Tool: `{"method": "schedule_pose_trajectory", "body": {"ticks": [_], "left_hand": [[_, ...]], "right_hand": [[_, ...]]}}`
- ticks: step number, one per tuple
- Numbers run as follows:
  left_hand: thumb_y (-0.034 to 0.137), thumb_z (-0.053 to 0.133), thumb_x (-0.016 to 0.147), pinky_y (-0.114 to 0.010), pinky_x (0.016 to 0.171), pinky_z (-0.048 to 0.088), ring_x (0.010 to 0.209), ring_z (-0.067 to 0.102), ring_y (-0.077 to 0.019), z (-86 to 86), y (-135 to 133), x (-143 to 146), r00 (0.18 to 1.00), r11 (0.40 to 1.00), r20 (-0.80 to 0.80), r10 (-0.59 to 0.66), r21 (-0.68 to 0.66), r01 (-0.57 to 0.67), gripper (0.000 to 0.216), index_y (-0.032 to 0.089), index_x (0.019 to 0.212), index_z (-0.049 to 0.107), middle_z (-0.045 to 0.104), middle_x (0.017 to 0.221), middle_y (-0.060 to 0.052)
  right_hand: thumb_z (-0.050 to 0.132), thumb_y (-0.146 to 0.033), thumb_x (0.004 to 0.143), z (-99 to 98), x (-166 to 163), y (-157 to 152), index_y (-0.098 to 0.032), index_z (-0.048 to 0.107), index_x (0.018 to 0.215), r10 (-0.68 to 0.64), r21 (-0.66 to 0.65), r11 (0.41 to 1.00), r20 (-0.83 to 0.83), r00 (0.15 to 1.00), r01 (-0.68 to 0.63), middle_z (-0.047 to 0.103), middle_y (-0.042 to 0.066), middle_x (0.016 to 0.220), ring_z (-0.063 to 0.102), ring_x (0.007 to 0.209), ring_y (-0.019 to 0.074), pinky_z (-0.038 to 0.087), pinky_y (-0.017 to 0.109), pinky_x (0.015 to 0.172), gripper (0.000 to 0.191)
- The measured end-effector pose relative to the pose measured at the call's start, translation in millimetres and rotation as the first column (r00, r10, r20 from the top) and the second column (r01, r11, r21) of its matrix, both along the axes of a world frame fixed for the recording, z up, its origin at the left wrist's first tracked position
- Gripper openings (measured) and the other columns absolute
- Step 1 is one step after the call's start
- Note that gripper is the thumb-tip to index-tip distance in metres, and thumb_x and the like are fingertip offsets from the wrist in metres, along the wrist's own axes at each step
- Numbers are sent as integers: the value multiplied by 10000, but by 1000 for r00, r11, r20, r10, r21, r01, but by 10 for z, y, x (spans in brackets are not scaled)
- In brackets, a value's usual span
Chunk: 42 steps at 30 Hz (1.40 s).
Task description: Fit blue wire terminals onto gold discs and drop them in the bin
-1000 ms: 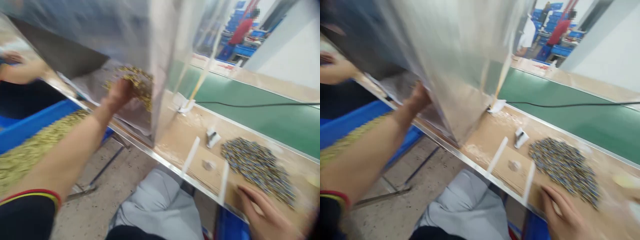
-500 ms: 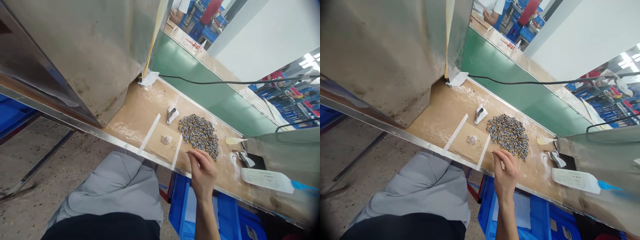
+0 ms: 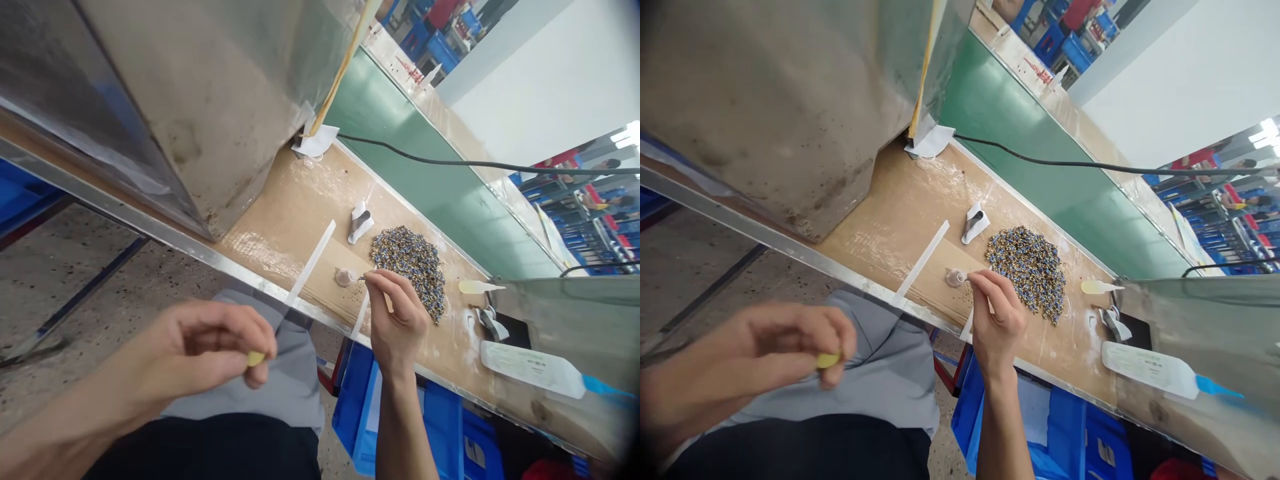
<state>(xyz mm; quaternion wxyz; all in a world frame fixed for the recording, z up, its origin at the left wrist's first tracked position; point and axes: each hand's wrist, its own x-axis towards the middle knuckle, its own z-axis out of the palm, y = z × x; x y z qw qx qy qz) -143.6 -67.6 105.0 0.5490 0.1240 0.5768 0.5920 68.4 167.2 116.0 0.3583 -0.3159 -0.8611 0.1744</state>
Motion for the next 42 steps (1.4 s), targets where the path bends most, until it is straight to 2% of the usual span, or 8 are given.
{"method": "schedule_pose_trajectory", "body": {"ticks": [3, 6, 8, 11, 19, 29, 36, 42], "left_hand": [[387, 904, 813, -493, 842, 712, 797, 823, -312, -13, 80, 83, 951, 980, 239, -194, 99, 175, 126, 286, 887, 908, 868, 931, -75], [397, 917, 881, -425, 921, 696, 911, 837, -281, -46, 151, 69, 907, 947, 280, -313, 164, 276, 177, 260, 992, 904, 889, 1050, -85], [386, 909, 932, -361, 942, 677, 946, 836, -243, -74, 159, 35, 885, 925, 287, -367, 213, 315, 170, 255, 1041, 899, 887, 1043, -74], [368, 889, 971, -301, 939, 658, 968, 833, -213, -109, 143, 9, 885, 923, 286, -367, 232, 307, 149, 267, 1080, 897, 886, 1021, -52], [411, 896, 971, -246, 915, 644, 930, 834, -190, -129, 187, 51, 897, 934, 280, -341, 207, 291, 189, 260, 1085, 899, 895, 942, -46], [420, 895, 983, -223, 910, 632, 931, 830, -175, -190, 160, 81, 905, 937, 266, -332, 208, 282, 189, 271, 1099, 895, 889, 934, -32], [425, 881, 1003, -260, 920, 638, 932, 812, -182, -179, 171, 80, 903, 941, 278, -327, 189, 282, 194, 268, 1117, 884, 867, 982, -38], [406, 872, 1017, -238, 922, 628, 944, 803, -175, -166, 182, 99, 908, 944, 278, -312, 202, 262, 177, 262, 1118, 888, 869, 964, -39]], "right_hand": [[708, -212, 1099, -6, -25, 0, -271, 862, 1085, 16, 22, 1000, 19, 1000, -16, 829, 40, 1115, 800, 1057, 204, 648, 379, 988, 165], [706, -209, 1099, -19, -49, 4, -270, 863, 1077, 20, 34, 999, 30, 999, -21, 832, 37, 1115, 803, 1062, 206, 650, 376, 982, 170], [710, -200, 1095, -31, -60, 6, -271, 865, 1076, 19, 34, 999, 29, 999, -20, 834, 35, 1120, 804, 1067, 206, 648, 370, 978, 171], [712, -199, 1091, -46, -68, 6, -275, 868, 1078, 5, 29, 1000, 40, 999, -6, 836, 34, 1123, 806, 1066, 209, 645, 366, 968, 174], [724, -183, 1079, -38, -79, 14, -275, 866, 1075, 11, 58, 998, 44, 999, -14, 838, 28, 1108, 808, 1040, 203, 650, 363, 963, 169], [694, -78, 1075, -70, -43, -7, -274, 841, 1159, 71, 221, 970, 146, 987, -103, 829, 30, 1175, 808, 1076, 187, 638, 352, 994, 258], [727, -84, 1058, -75, -58, 21, -269, 854, 1132, 17, 223, 974, 54, 998, -29, 829, 32, 1143, 811, 1040, 190, 647, 355, 972, 236], [711, -120, 1076, -133, -61, 72, -275, 860, 1122, -15, 214, 977, 83, 996, -3, 842, 29, 1152, 820, 1057, 198, 651, 347, 963, 220]]}}
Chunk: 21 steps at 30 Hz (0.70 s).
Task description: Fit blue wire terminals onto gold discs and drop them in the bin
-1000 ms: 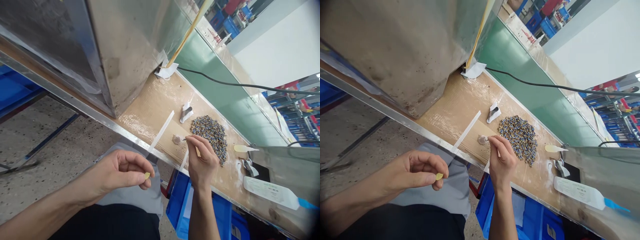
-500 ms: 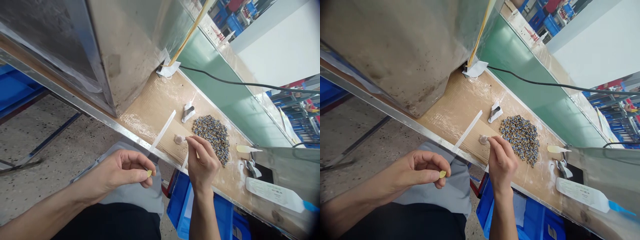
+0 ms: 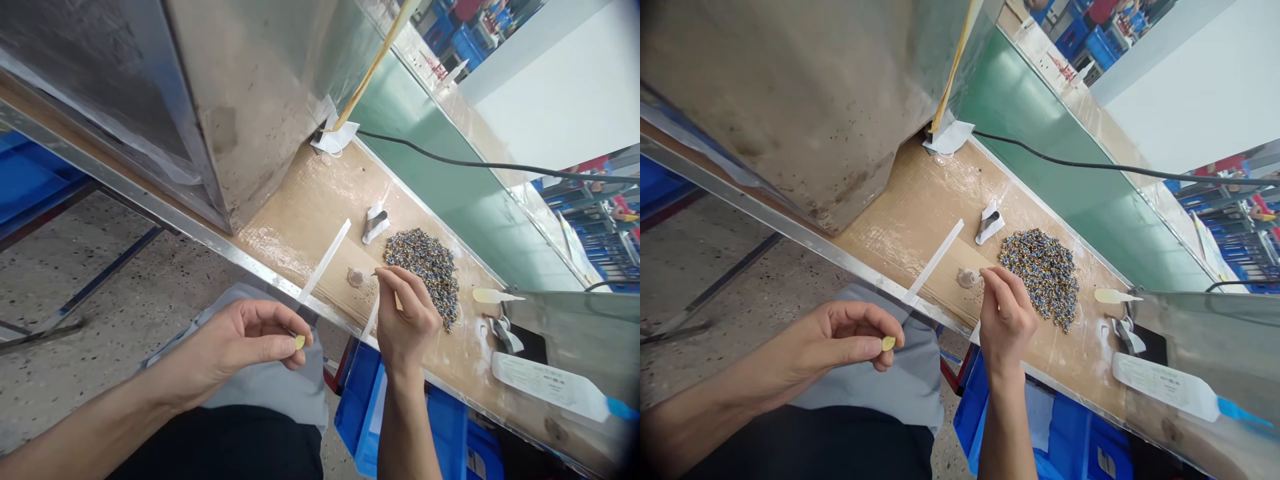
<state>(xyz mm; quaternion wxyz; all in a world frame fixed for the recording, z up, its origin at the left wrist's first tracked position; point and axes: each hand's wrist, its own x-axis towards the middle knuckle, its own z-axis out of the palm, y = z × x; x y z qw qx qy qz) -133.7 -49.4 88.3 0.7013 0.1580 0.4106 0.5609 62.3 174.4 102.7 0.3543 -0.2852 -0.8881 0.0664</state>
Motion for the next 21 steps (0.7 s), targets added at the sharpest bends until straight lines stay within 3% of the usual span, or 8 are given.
{"method": "schedule_pose_trajectory", "body": {"ticks": [11, 15, 21], "left_hand": [[321, 915, 982, -250, 895, 661, 904, 799, -154, -17, 113, 72, 977, 995, 190, 95, -11, -95, 168, 218, 1113, 894, 858, 1016, -51], [283, 925, 974, -248, 929, 660, 925, 811, -147, -53, 163, 108, 965, 993, 236, 118, -17, -118, 161, 208, 1114, 899, 859, 1025, -52], [233, 933, 959, -247, 916, 660, 921, 824, -142, -67, 261, 189, 943, 990, 306, 132, 7, -141, 168, 209, 1122, 899, 855, 1076, -36]], "right_hand": [[726, -186, 1086, -16, -11, 48, -268, 872, 1108, -25, -9, 1000, -44, 999, 25, 842, 38, 1110, 815, 1019, 198, 663, 373, 952, 169], [769, -181, 1056, 63, 17, -2, -285, 885, 1100, -80, -1, 997, -133, 988, 81, 843, 36, 1108, 816, 1020, 219, 667, 416, 954, 162], [840, -173, 1008, 295, 39, -518, -306, 882, 1070, -125, -283, 958, -249, 960, 52, 840, 12, 1104, 801, 1025, 205, 646, 370, 925, 153]]}}
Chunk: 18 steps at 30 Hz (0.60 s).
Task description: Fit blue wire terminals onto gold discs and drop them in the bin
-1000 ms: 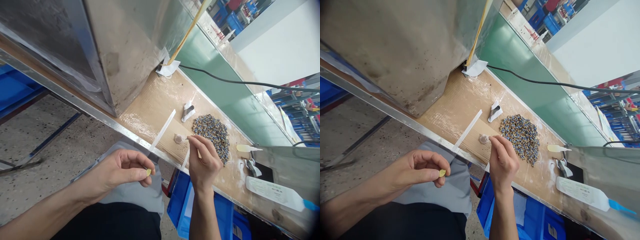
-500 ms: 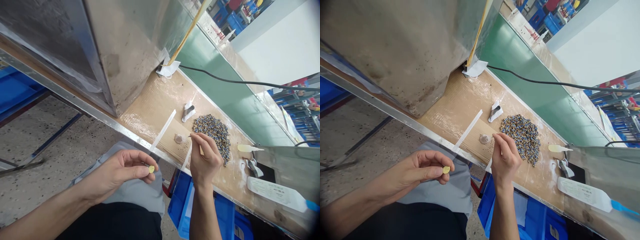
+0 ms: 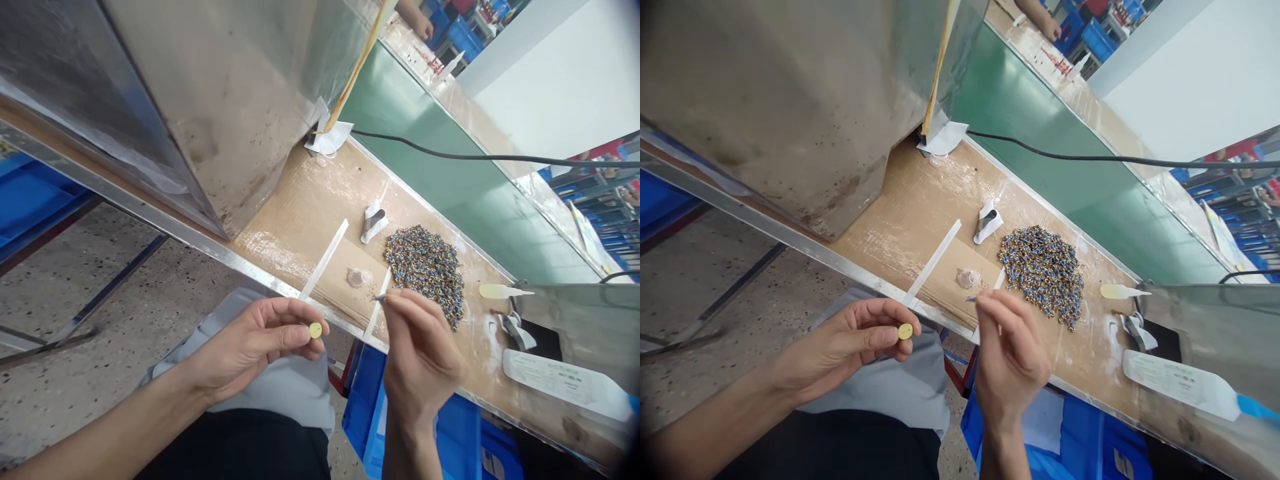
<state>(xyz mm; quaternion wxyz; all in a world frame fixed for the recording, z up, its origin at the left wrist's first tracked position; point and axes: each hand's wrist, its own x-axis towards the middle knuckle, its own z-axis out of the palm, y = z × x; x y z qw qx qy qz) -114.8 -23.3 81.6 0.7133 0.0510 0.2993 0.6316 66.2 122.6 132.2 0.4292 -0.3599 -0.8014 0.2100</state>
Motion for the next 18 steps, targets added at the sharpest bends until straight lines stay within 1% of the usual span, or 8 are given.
{"method": "schedule_pose_trajectory", "body": {"ticks": [2, 5, 9, 12, 14, 16, 18], "left_hand": [[228, 942, 947, -254, 921, 658, 911, 818, -139, 20, 29, 23, 1000, 1000, 6, 10, 4, -10, 185, 214, 1126, 899, 853, 1078, -30], [244, 949, 944, -245, 938, 649, 917, 807, -135, 52, 50, 42, 1000, 1000, -17, 4, 13, -4, 184, 203, 1118, 905, 852, 1043, -34], [257, 927, 972, -202, 886, 636, 899, 791, -116, 70, 53, 51, 998, 1000, -59, 12, 27, -10, 170, 205, 1132, 905, 848, 1070, -36], [272, 922, 979, -231, 905, 649, 906, 803, -133, 72, 61, 51, 998, 999, -57, 35, 7, -35, 163, 215, 1130, 901, 857, 1079, -37], [277, 936, 965, -241, 936, 648, 926, 809, -147, 76, 69, 46, 998, 999, -59, 31, -10, -32, 189, 204, 1136, 903, 863, 1028, -49], [263, 954, 944, -222, 929, 639, 918, 804, -141, 87, 75, 38, 998, 1000, -60, 24, -15, -25, 224, 194, 1152, 904, 859, 997, -53], [247, 955, 939, -211, 901, 638, 896, 793, -129, 101, 81, 31, 998, 1000, -58, 27, -11, -27, 241, 192, 1167, 901, 853, 1034, -54]], "right_hand": [[825, -156, 1016, 24, -3, -174, -305, 878, 1068, 43, -60, 997, -34, 999, -45, 840, 8, 1114, 801, 1034, 192, 646, 344, 924, 166], [818, -138, 1014, 11, -4, -300, -302, 875, 1067, 66, -85, 994, -75, 995, -72, 842, 10, 1111, 806, 1016, 189, 663, 334, 900, 181], [824, -187, 1018, -22, 8, -284, -292, 876, 1041, 23, -152, 988, -109, 994, -40, 838, 30, 1096, 809, 1026, 211, 684, 347, 854, 119], [818, -213, 1024, -34, 18, -260, -283, 875, 1027, 30, -191, 980, -126, 992, -54, 832, 44, 1077, 810, 1019, 223, 693, 355, 825, 91], [815, -207, 1024, -37, 24, -264, -289, 873, 1031, 39, -199, 978, -129, 991, -65, 827, 42, 1081, 807, 1017, 218, 688, 343, 820, 100], [815, -186, 1021, -35, 28, -278, -295, 871, 1039, 52, -209, 975, -140, 989, -81, 824, 34, 1090, 802, 1018, 205, 681, 327, 833, 124], [812, -157, 1017, -28, 28, -294, -297, 868, 1049, 76, -225, 968, -152, 985, -109, 825, 27, 1098, 800, 1008, 192, 676, 316, 845, 155]]}}
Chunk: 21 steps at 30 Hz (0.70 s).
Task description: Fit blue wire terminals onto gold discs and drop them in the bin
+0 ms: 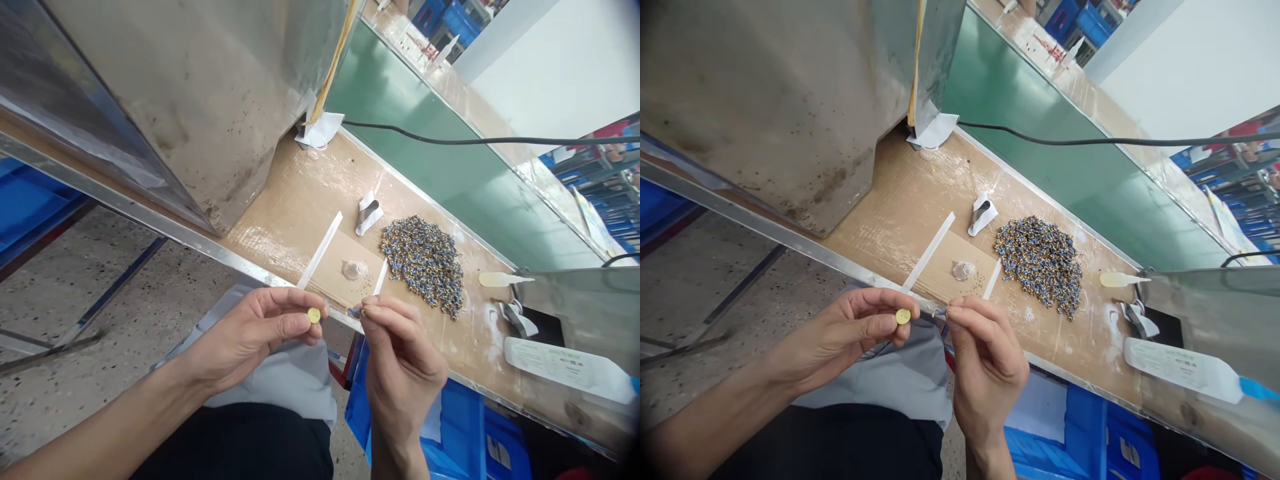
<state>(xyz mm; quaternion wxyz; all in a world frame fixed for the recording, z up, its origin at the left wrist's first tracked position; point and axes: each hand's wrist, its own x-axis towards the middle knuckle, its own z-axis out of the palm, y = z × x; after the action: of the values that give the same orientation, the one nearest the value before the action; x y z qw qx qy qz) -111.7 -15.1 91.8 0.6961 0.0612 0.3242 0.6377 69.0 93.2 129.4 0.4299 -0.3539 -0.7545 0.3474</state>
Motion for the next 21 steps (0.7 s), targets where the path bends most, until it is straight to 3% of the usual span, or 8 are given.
{"method": "schedule_pose_trajectory", "body": {"ticks": [5, 13, 21], "left_hand": [[245, 966, 924, -252, 915, 658, 919, 802, -150, 20, 25, 5, 1000, 1000, 26, 14, -21, -14, 229, 190, 1134, 892, 849, 1052, -57], [312, 945, 959, -221, 825, 669, 838, 814, -138, 25, 52, 86, 999, 1000, 46, 26, -13, -26, 213, 178, 1118, 901, 870, 949, -48], [334, 915, 988, -251, 834, 676, 849, 825, -164, 46, 60, 106, 998, 999, 29, 49, 14, -50, 203, 175, 1114, 916, 878, 953, -70]], "right_hand": [[805, -112, 1014, 30, -18, -29, -286, 859, 1052, 80, -9, 997, -24, 997, -80, 828, 24, 1088, 798, 976, 183, 676, 321, 864, 186], [786, -41, 1003, 14, -53, -55, -280, 858, 1098, 195, -38, 980, -58, 979, -198, 837, 29, 1149, 834, 1071, 207, 713, 376, 978, 267], [786, -61, 1012, 3, -67, -45, -286, 863, 1100, 214, -54, 975, -16, 977, -215, 838, 32, 1143, 830, 1061, 209, 719, 373, 947, 254]]}}
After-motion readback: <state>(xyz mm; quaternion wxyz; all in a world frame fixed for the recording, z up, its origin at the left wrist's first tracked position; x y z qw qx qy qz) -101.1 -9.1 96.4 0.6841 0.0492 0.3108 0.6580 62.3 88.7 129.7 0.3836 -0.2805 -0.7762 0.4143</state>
